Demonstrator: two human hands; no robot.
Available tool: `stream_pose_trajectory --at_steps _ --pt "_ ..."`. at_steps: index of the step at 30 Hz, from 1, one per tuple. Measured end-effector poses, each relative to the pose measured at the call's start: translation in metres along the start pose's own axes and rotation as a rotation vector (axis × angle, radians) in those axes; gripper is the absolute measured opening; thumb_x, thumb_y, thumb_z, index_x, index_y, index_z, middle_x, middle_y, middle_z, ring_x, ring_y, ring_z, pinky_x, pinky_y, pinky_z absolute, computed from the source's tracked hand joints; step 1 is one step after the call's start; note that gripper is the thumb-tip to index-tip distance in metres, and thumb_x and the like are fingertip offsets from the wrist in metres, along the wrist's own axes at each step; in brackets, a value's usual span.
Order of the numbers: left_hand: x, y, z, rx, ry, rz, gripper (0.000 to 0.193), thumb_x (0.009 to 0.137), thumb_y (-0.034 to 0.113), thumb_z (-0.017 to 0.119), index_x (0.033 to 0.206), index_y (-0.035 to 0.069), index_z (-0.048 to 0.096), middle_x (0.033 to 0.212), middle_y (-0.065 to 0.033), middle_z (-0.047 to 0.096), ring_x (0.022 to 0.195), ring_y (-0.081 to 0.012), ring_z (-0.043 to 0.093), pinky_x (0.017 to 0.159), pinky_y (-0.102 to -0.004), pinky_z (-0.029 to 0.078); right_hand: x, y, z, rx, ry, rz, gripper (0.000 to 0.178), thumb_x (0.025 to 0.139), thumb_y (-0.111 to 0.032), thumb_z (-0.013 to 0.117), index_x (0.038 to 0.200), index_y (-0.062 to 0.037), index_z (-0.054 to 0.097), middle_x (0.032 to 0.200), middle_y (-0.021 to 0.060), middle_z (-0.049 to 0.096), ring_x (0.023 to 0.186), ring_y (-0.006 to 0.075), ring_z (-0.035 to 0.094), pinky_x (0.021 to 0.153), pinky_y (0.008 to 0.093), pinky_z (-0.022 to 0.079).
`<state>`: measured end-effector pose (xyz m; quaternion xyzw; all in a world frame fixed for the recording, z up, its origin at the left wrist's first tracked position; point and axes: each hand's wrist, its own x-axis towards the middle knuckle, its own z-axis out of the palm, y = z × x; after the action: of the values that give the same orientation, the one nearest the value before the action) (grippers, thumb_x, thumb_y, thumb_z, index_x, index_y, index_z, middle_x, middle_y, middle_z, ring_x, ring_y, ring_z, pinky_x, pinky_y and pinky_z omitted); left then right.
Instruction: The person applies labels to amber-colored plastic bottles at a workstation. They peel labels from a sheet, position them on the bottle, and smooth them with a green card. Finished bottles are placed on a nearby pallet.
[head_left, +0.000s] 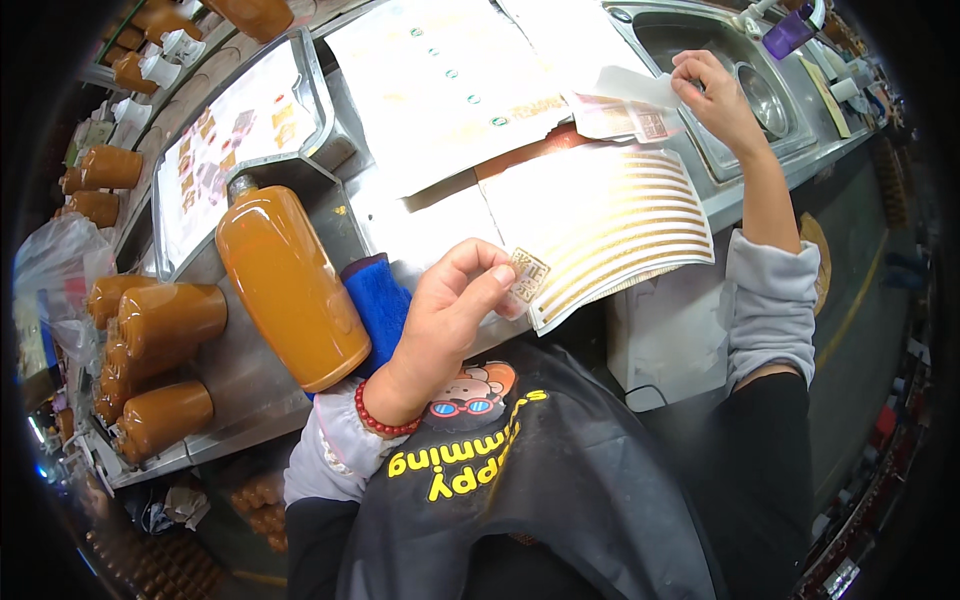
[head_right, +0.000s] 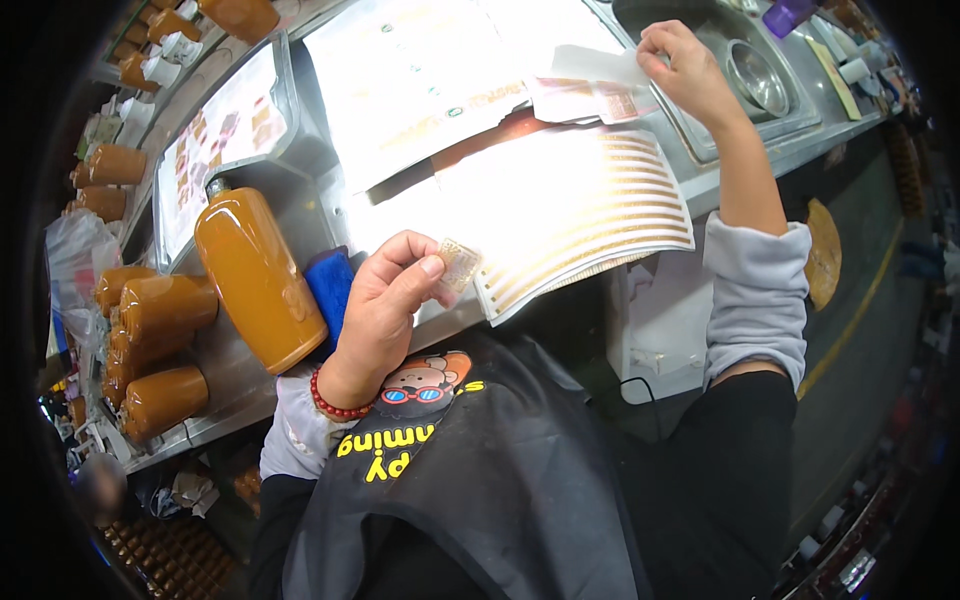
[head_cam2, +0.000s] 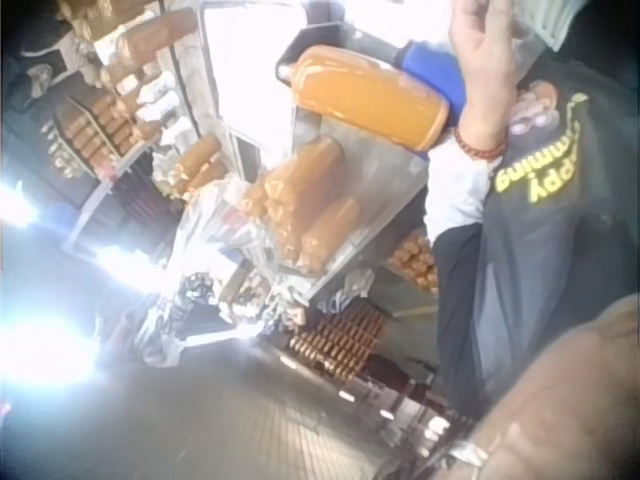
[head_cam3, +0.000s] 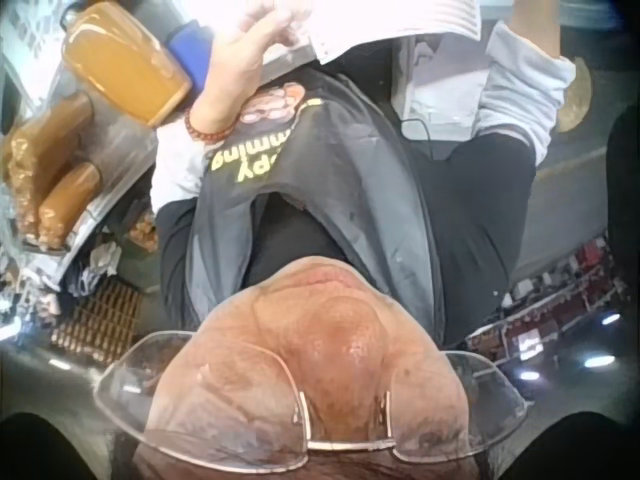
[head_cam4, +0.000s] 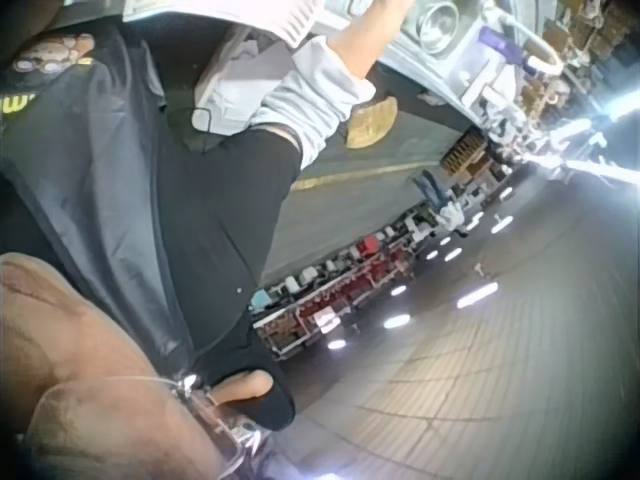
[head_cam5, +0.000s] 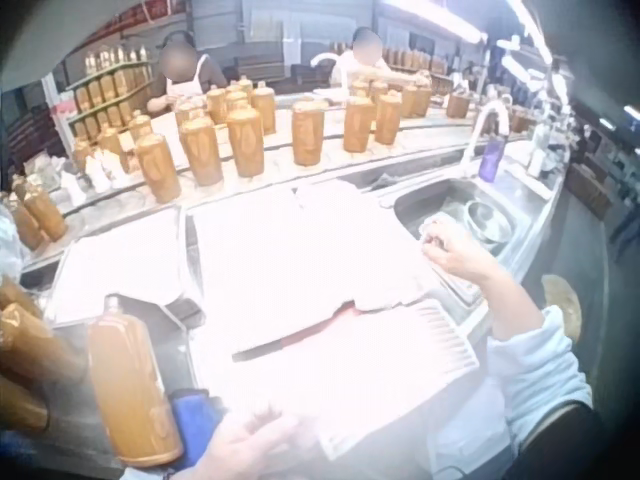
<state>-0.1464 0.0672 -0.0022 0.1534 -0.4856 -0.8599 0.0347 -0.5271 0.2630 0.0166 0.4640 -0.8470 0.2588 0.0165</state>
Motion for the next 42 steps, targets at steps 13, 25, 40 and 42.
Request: stream_pose_trajectory --at_steps 13,25,40,42 --pt "-0.002 0.001 -0.001 -0.033 -0.005 -0.058 0.014 0.101 0.016 0.060 0.105 0.002 0.062 0.097 -0.0039 0.066 0.084 -0.0110 0.062 0.081 -0.0267 0.050 0.101 0.015 0.025 -0.488 0.057 -0.128 0.055 0.091 -0.032 0.074 0.133 0.0015 0.060 0.141 0.0202 0.052 0.128 0.0388 0.052 0.108 0.0440 0.044" --pt "0.001 -0.004 -0.003 -0.030 -0.033 -0.037 0.016 0.103 0.018 0.059 0.108 0.003 0.061 0.098 -0.0024 0.065 0.084 -0.0099 0.061 0.080 -0.0265 0.050 0.095 0.046 -0.010 0.189 0.429 0.137 0.028 0.099 -0.028 0.067 0.110 -0.0020 0.071 0.100 0.0035 0.067 0.080 0.0124 0.059 0.070 0.0265 0.047" --pt "0.003 -0.008 0.011 -0.035 -0.083 -0.001 0.021 0.100 0.007 0.061 0.119 0.001 0.057 0.111 -0.0077 0.065 0.088 -0.0131 0.062 0.082 -0.0275 0.050 -0.484 0.125 0.026 0.929 0.641 1.608 0.026 0.101 -0.033 0.060 0.110 -0.0082 0.061 0.102 0.0082 0.066 0.081 0.0246 0.061 0.054 0.0393 0.048" --pt "0.004 -0.009 0.018 0.006 -0.101 0.033 0.024 0.100 0.007 0.061 0.123 0.000 0.057 0.111 -0.0076 0.065 0.089 -0.0128 0.062 0.083 -0.0275 0.050 -0.490 0.122 0.049 0.261 0.421 1.632 0.033 0.103 -0.036 0.059 0.122 -0.0099 0.067 0.102 0.0077 0.067 0.075 0.0185 0.057 0.056 0.0314 0.045"
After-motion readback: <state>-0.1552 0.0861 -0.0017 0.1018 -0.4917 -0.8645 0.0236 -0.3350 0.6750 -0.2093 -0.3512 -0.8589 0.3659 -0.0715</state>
